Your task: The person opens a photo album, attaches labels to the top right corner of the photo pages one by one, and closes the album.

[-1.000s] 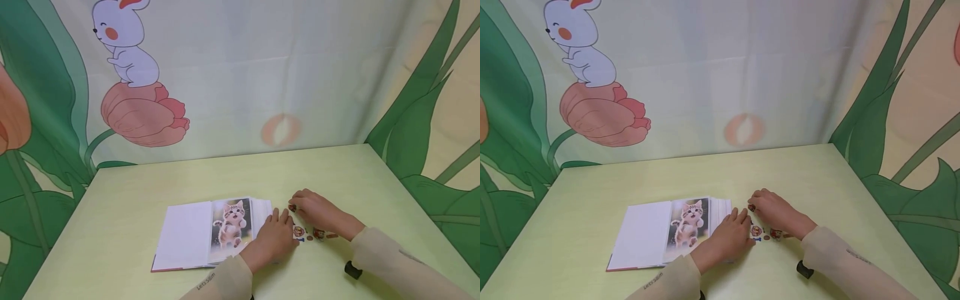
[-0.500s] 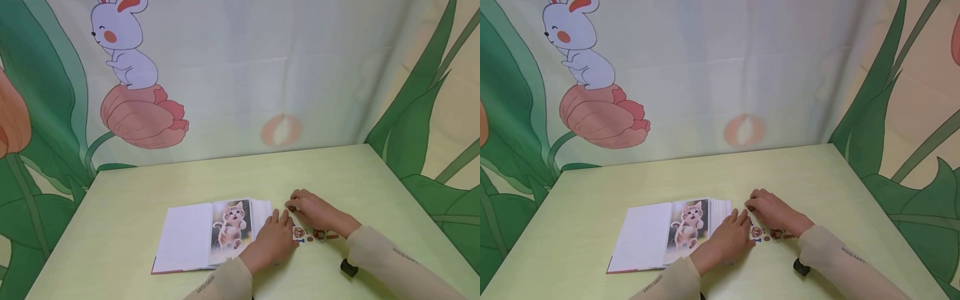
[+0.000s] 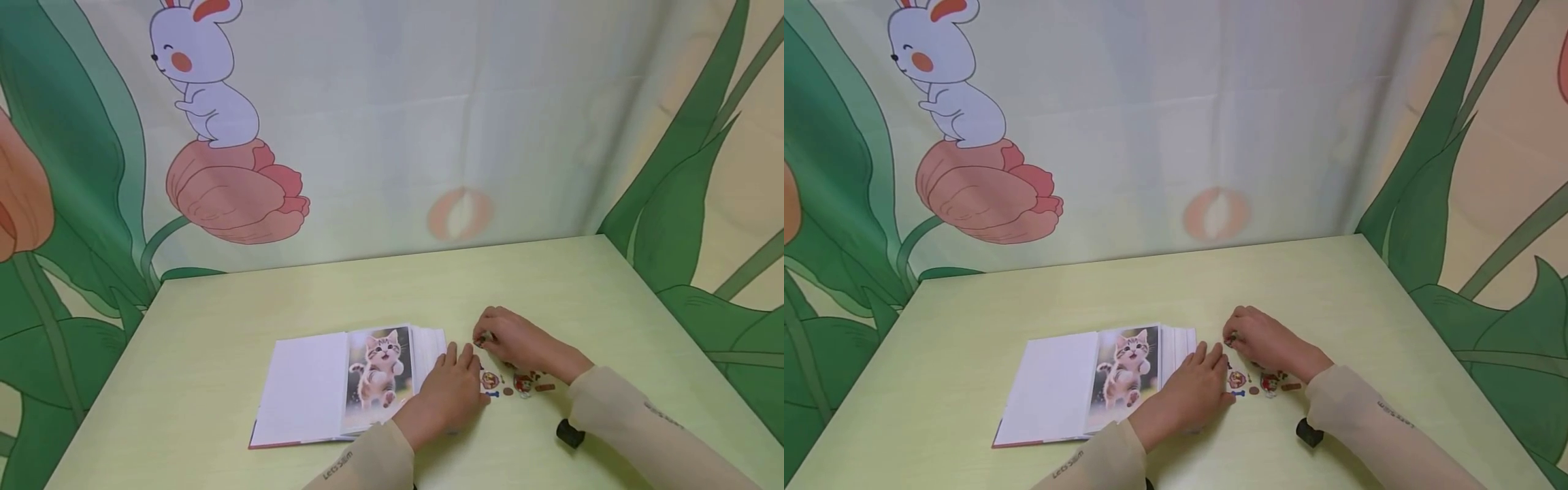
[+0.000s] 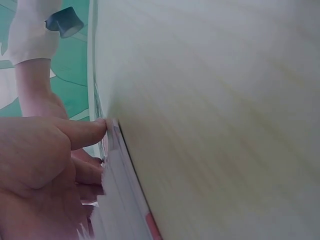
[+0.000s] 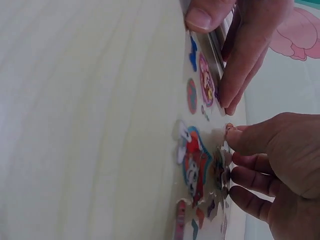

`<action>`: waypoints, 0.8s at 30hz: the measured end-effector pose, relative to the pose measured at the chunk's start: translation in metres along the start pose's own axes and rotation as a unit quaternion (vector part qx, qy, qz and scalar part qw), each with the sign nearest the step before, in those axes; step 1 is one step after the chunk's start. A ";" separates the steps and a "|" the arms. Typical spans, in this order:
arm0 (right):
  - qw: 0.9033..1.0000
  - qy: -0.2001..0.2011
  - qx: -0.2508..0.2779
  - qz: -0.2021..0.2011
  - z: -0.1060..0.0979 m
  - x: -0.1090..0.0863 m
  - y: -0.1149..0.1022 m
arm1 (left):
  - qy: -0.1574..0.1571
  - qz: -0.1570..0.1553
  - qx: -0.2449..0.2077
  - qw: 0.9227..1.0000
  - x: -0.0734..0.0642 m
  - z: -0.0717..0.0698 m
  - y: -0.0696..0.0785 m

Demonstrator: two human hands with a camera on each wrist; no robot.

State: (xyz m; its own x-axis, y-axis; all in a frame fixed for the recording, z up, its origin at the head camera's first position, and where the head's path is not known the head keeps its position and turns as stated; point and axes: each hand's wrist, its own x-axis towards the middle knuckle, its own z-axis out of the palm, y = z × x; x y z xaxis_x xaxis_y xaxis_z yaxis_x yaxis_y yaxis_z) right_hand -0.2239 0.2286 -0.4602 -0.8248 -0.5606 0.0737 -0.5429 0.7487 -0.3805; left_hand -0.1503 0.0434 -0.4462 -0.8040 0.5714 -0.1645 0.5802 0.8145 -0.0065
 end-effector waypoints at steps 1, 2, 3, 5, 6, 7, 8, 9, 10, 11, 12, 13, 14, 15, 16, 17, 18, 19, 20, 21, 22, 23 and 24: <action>1.000 0.003 -0.001 0.002 0.000 0.000 0.001 | 0.001 0.000 0.002 1.000 0.000 0.000 0.000; 1.000 0.007 0.001 0.004 0.000 0.000 0.001 | 0.000 0.001 0.002 1.000 0.000 0.000 0.000; 1.000 0.011 0.001 0.005 0.001 0.000 0.002 | -0.001 0.001 0.002 1.000 0.000 0.000 0.001; 1.000 0.021 0.000 0.006 0.002 0.000 0.003 | -0.005 0.003 0.004 1.000 0.000 0.000 0.001; 1.000 0.026 0.001 0.005 0.002 0.000 0.004 | -0.007 0.003 0.005 1.000 0.001 0.000 0.001; 1.000 0.031 0.003 0.005 0.003 0.000 0.004 | -0.008 0.003 0.005 1.000 0.001 0.000 0.001; 0.999 0.035 0.005 0.006 0.003 0.000 0.005 | -0.010 0.003 0.004 1.000 0.001 0.001 0.001; 0.999 0.039 0.006 0.007 0.004 0.000 0.005 | -0.009 0.003 0.005 1.000 0.001 0.001 0.001; 0.999 0.042 0.007 0.007 0.005 0.000 0.006 | -0.008 0.003 0.005 1.000 0.001 0.001 0.001; 0.999 0.044 0.009 0.010 0.005 0.000 0.006 | -0.006 0.002 0.005 1.000 0.001 0.002 0.001; 0.999 0.046 0.010 0.012 0.006 0.000 0.007 | -0.004 0.002 0.005 1.000 0.002 0.002 0.001; 0.999 0.046 0.013 0.016 0.006 0.000 0.007 | -0.003 0.002 0.004 1.000 0.002 0.002 0.001; 0.999 0.047 0.015 0.019 0.006 0.000 0.007 | -0.002 0.003 0.005 1.000 0.002 0.002 0.001; 0.999 0.047 0.018 0.021 0.007 0.000 0.007 | -0.002 0.003 0.005 1.000 0.001 0.002 0.001; 0.998 0.048 0.021 0.023 0.007 0.000 0.007 | -0.002 0.003 0.004 1.000 0.001 0.002 0.001; 0.998 0.049 0.023 0.021 0.007 0.000 0.008 | -0.003 0.002 0.003 1.000 0.001 0.001 0.001; 0.998 0.051 0.026 0.020 0.007 0.000 0.008 | -0.004 0.002 0.002 1.000 0.001 0.001 0.000; 0.998 0.053 0.029 0.019 0.008 0.000 0.008 | -0.006 0.001 0.001 1.000 0.001 0.001 0.000; 0.998 0.054 0.032 0.019 0.008 0.000 0.009 | -0.006 0.001 0.001 1.000 0.000 0.001 0.000; 0.998 0.054 0.034 0.021 0.008 0.000 0.009 | -0.007 0.001 0.000 1.000 0.000 0.000 0.000; 0.998 0.054 0.036 0.024 0.008 0.000 0.009 | -0.008 0.000 -0.001 1.000 0.000 0.000 0.000; 0.998 0.053 0.038 0.026 0.009 0.000 0.009 | -0.009 0.000 0.000 1.000 0.000 0.001 0.000; 0.997 0.051 0.042 0.033 0.009 0.000 0.009 | -0.009 0.000 0.000 1.000 0.000 0.001 0.000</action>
State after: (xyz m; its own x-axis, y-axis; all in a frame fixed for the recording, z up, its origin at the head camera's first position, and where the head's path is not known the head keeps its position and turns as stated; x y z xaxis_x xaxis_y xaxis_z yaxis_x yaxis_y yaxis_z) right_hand -0.2275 0.2321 -0.4719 -0.8726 -0.4685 0.1383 -0.4752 0.7485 -0.4625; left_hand -0.1505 0.0435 -0.4468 -0.8019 0.5688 -0.1828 0.5796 0.8149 -0.0069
